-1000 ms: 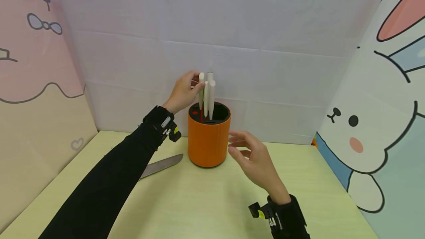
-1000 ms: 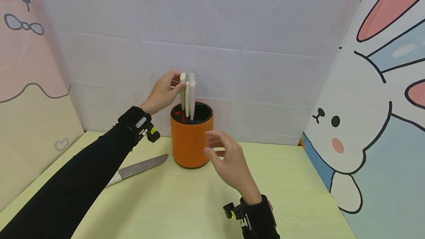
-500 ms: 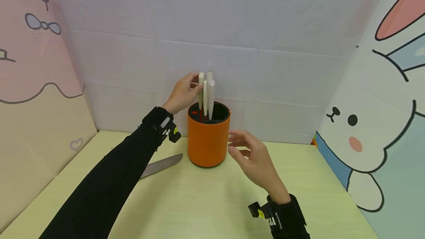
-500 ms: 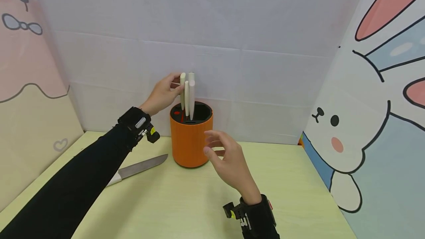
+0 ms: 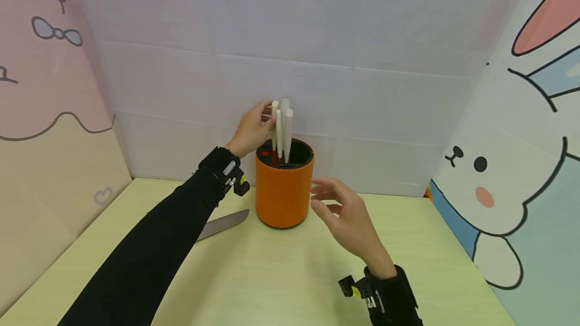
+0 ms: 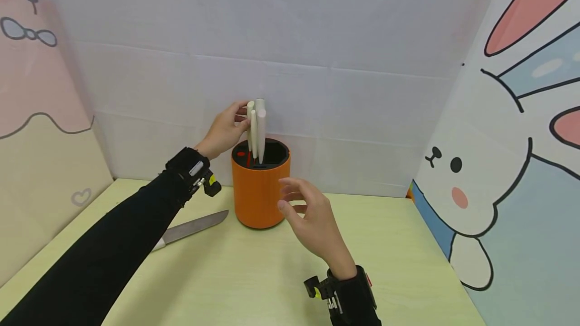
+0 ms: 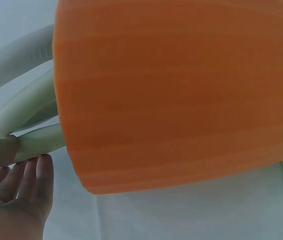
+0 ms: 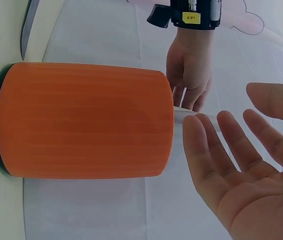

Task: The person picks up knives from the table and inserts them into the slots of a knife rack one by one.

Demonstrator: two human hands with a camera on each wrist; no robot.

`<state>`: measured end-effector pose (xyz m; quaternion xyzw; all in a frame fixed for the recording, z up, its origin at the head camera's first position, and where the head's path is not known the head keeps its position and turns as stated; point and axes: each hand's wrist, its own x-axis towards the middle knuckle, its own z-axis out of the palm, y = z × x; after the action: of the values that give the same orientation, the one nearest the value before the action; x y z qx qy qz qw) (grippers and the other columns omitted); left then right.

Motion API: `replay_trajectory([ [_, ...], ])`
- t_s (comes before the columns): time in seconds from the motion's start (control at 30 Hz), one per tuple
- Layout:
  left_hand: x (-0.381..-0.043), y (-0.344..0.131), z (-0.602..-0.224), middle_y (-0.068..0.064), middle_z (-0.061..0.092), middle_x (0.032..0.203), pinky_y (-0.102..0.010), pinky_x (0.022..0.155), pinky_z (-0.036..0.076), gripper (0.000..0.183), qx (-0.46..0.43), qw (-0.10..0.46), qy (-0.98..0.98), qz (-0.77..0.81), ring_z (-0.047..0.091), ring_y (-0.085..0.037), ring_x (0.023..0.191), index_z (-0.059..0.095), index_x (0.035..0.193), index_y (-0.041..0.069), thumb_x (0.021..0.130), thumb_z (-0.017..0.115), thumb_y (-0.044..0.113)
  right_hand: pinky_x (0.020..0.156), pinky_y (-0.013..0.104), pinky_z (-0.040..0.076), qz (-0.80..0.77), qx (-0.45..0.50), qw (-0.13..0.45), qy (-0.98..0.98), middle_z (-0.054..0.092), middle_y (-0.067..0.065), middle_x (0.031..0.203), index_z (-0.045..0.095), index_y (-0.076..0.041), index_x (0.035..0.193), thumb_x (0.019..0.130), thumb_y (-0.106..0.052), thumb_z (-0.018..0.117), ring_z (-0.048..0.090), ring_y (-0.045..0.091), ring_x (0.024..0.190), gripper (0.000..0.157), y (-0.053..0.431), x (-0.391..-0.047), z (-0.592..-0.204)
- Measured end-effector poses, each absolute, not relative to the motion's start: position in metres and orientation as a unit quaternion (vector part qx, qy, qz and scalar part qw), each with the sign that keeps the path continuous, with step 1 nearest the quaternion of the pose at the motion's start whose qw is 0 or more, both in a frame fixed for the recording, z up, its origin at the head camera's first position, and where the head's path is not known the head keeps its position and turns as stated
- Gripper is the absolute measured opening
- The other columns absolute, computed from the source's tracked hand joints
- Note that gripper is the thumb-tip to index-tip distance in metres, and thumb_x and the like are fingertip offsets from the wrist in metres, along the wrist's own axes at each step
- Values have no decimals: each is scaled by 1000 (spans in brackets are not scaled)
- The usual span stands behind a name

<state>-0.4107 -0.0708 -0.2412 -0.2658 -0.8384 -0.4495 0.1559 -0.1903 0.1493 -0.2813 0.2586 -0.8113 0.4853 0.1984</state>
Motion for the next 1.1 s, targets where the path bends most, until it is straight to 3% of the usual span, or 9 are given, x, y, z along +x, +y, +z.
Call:
replay_trajectory([
  [0.43,-405,-80,-243,-7,50,132,-31,91,48,55,-264,151,-842,-446,50,-17,114,30,148,13,99,54,19,77,33,55,486,263,204,-808,62,7,108,56,-7,125,90,2,63,61,27,97,36,148,-190,-280],
  [0.93,-373,-116,-254,-10,53,126,-34,88,50,56,-323,206,-852,-357,55,-17,101,35,145,8,96,61,19,78,31,55,481,254,199,-815,62,6,108,56,-7,125,91,0,63,60,21,97,36,148,-189,-278],
  [1.1,-354,-137,-262,-7,54,125,-33,88,50,54,-344,216,-855,-322,55,-14,101,37,145,16,96,60,20,77,32,55,467,250,198,-825,62,6,107,56,-7,125,90,2,64,61,24,97,37,151,-187,-278],
])
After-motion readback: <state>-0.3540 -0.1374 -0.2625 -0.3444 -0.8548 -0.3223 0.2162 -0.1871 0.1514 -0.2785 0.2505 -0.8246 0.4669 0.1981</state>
